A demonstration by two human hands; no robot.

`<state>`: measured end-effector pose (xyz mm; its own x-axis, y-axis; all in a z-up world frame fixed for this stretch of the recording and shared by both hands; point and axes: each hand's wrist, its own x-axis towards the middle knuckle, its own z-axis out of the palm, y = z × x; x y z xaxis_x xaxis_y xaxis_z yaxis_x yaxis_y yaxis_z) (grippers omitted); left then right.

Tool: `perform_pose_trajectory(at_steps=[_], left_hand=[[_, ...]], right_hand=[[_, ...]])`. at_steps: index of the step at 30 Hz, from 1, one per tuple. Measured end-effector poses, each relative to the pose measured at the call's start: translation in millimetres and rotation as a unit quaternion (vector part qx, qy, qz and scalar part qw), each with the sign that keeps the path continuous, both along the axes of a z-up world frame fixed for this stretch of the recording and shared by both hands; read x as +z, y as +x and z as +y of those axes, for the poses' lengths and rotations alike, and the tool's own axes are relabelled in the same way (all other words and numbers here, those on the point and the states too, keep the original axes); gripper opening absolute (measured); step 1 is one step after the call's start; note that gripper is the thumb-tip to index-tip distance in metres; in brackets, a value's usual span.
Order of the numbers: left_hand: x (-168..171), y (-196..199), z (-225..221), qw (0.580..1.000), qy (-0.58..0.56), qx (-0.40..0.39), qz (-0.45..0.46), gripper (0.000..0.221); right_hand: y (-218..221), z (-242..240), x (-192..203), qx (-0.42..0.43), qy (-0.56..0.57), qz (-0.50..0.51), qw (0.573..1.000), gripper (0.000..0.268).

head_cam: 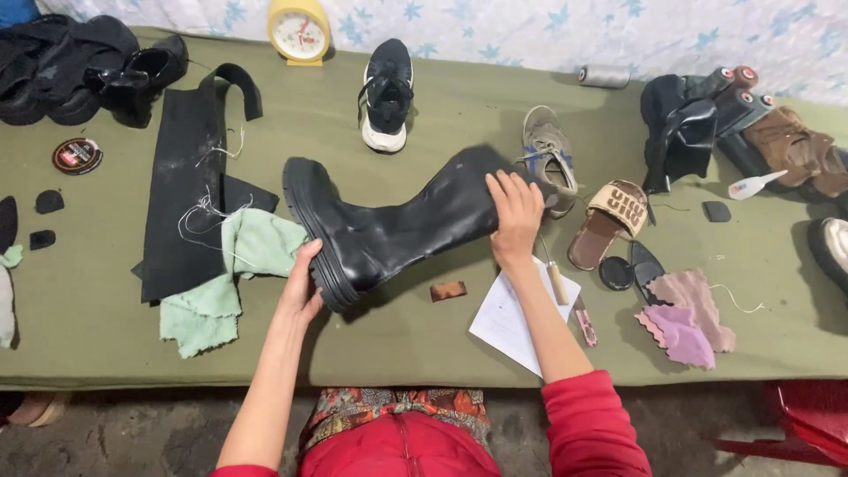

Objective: Cleaning a black leather boot using a small tool and cloth on a repair workbench.

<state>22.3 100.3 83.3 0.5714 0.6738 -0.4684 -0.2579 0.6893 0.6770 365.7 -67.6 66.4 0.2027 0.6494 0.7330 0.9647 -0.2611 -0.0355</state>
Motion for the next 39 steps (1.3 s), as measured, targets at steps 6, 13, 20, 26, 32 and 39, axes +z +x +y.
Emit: perform_pose_trajectory(at_steps=[6,13,20,26,32,39], left_hand=[[-34.3,-6.1,11.8,0.985,0.049,-0.088,0.143,0.078],[-109.6,-16.8,38.2,0.978,0.099,-0.076,0.17,0.068],[-26.1,-4.7,-6.9,0.941,0.186,-0.09,0.269,0.088],[10.8,3.3,-24.1,0.926,0.218,-0.097,0.293,0.093],[-36.3,-1.0,-4.5,0.937,0.203,-0.08,0.272,0.088],[-9.5,8.7,-19.7,0.94,0.21,-0.065,0.261,0.083]], right_hand=[[-1.6,-3.2,-63.1,-0.107,-0.421,0.192,0.88,0.105],[-42.2,-49.8,11.6,0.045,-0.236,0.239,0.941,0.074],[-122.3,-69.9,-63.7,0.089,-0.28,0.265,0.919,0.057],[-118.8,-80.0,-61.5,0.042,-0.2,0.379,0.902,0.032],[17.9,-166.9,-31.4,-0.185,0.051,0.342,0.92,0.017],[148.6,-248.4,-92.1,-0.31,0.021,0.208,0.927,0.024]])
